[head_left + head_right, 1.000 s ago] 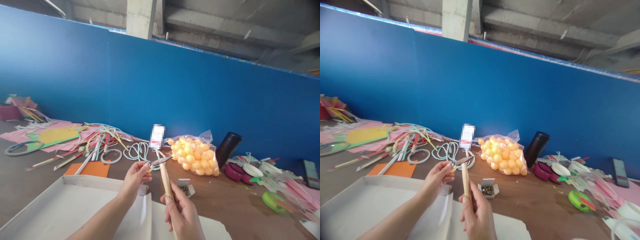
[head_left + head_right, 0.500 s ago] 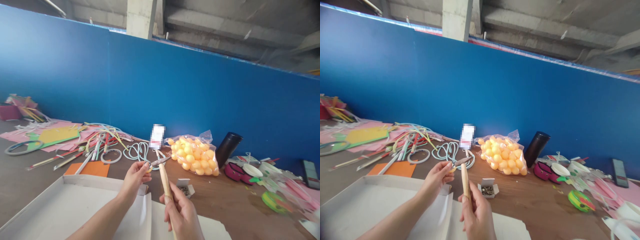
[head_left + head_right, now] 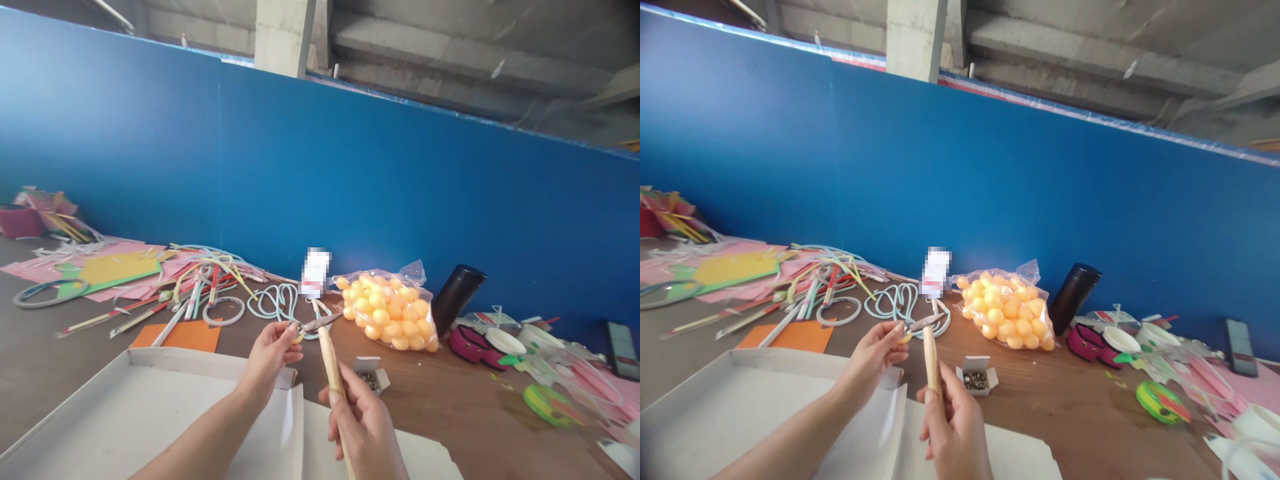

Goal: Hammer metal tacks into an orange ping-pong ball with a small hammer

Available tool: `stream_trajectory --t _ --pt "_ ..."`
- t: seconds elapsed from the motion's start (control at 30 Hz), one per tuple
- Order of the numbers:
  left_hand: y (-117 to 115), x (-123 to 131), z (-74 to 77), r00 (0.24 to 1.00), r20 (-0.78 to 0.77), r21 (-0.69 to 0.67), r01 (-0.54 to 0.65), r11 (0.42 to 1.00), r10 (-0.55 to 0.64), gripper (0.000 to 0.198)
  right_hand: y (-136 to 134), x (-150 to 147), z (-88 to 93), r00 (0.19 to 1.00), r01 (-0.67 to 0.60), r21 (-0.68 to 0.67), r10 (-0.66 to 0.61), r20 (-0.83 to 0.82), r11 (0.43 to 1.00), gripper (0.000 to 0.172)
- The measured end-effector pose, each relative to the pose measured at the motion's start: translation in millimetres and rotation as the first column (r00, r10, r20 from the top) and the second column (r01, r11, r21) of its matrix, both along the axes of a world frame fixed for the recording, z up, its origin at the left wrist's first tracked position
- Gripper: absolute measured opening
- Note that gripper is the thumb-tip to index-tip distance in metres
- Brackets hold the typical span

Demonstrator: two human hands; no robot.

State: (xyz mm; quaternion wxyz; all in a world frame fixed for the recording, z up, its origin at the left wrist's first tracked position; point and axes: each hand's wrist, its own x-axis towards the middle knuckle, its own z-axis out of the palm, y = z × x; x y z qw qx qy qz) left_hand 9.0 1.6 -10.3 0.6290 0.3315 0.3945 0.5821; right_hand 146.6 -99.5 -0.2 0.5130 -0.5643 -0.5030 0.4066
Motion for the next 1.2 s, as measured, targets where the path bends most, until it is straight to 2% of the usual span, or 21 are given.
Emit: stream_trajectory --t 0.43,0.77,0.87,1.07,1.2 --pt "-0.6 0.1 0.8 1.000 -0.013 -0.009 0.004 1.000 -0.004 0.034 -0.1 -2.3 2.1 1.000 0.003 -0.004 -0.004 -0.014 1.000 0.053" --pt "-0.8 -2.6 5.2 0.987 0.141 0.014 0.069 0.998 -0.070 0.024 -1.7 3.0 1.9 0.992 0.081 0.040 -0.076 -0.104 0.996 0.058" --pt "-2.2 -2.8 5.7 0.987 0.144 0.022 0.073 0.997 -0.076 0.023 -3.3 0.9 -0.2 0.993 0.087 0.070 -0.082 -0.084 0.994 0.059" --pt "-2.7 -2.5 2.6 0.988 0.125 0.029 0.086 0.996 -0.089 0.025 -5.4 -0.5 -1.3 0.998 0.012 0.093 -0.018 0.056 0.996 0.052" --pt "-1.7 -2.4 1.6 0.989 0.114 0.051 0.090 0.995 -0.095 0.026 -5.2 0.4 1.3 0.998 0.045 0.106 -0.050 0.045 0.993 0.054"
